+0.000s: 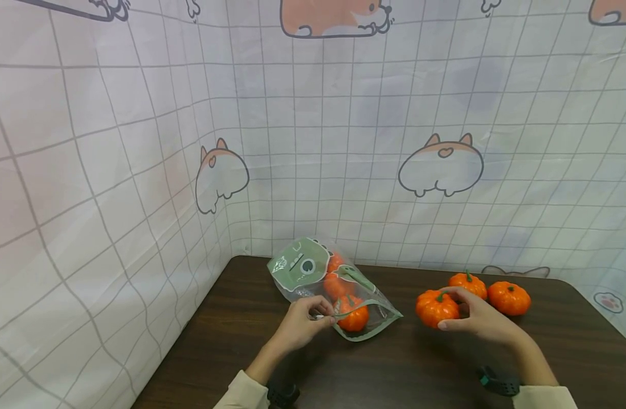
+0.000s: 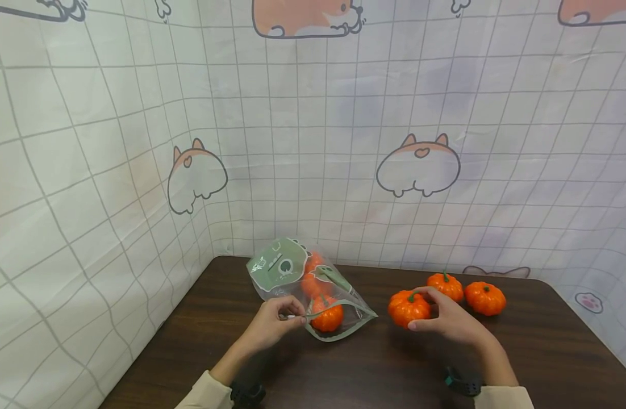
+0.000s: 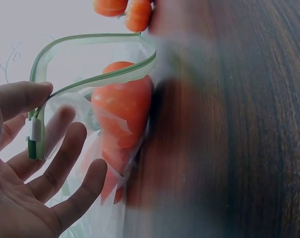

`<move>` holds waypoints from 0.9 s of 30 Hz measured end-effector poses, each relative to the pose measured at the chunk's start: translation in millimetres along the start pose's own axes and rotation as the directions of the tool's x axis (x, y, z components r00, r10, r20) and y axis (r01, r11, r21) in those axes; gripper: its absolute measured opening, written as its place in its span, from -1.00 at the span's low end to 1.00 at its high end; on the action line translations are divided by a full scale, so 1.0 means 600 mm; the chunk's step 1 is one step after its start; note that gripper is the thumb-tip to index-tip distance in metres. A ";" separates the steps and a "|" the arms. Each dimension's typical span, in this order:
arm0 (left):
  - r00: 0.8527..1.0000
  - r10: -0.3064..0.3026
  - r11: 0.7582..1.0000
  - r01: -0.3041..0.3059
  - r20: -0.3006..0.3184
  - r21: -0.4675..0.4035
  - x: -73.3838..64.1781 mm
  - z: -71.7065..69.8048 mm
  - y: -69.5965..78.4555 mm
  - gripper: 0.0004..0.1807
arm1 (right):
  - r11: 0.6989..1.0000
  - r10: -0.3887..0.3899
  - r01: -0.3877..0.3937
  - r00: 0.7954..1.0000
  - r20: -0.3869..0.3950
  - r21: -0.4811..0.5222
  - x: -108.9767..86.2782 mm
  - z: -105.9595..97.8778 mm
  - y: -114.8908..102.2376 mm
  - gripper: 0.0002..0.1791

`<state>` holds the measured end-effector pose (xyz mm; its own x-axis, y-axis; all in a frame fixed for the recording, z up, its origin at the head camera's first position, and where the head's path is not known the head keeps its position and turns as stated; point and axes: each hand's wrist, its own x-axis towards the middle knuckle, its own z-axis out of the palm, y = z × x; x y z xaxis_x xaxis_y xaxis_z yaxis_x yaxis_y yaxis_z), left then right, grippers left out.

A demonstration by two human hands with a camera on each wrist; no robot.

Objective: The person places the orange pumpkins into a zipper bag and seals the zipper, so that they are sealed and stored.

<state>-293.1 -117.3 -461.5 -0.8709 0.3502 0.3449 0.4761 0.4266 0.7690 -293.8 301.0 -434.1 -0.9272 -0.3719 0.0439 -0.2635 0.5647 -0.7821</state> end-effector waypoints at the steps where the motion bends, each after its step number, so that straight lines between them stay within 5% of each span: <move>1: 1.000 -0.001 1.000 0.001 -0.001 -0.002 0.000 0.000 0.001 -0.95 | 1.000 -0.013 0.013 1.000 0.011 0.007 0.002 0.003 -0.002 -0.15; 8: 1.000 -0.010 1.000 0.010 -0.011 -0.013 -0.001 0.001 0.004 -0.95 | 0.986 -0.142 0.125 0.977 0.159 0.109 0.018 0.031 -0.014 -0.26; 13: 1.000 -0.007 1.000 0.007 -0.020 -0.021 -0.001 0.003 0.003 -0.93 | 0.981 -0.162 0.132 0.962 0.221 0.145 0.028 0.053 -0.023 -0.30; 27: 0.999 -0.025 1.000 0.025 -0.020 -0.014 -0.001 0.003 0.003 -0.93 | 0.990 -0.138 0.133 0.967 0.214 0.035 0.047 0.102 -0.040 -0.27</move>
<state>-291.6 -114.9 -461.1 -0.8849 0.3222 0.3364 0.4525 0.4232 0.7849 -297.4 231.9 -452.2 -0.8037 -0.5948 0.0174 -0.3754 0.4841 -0.7904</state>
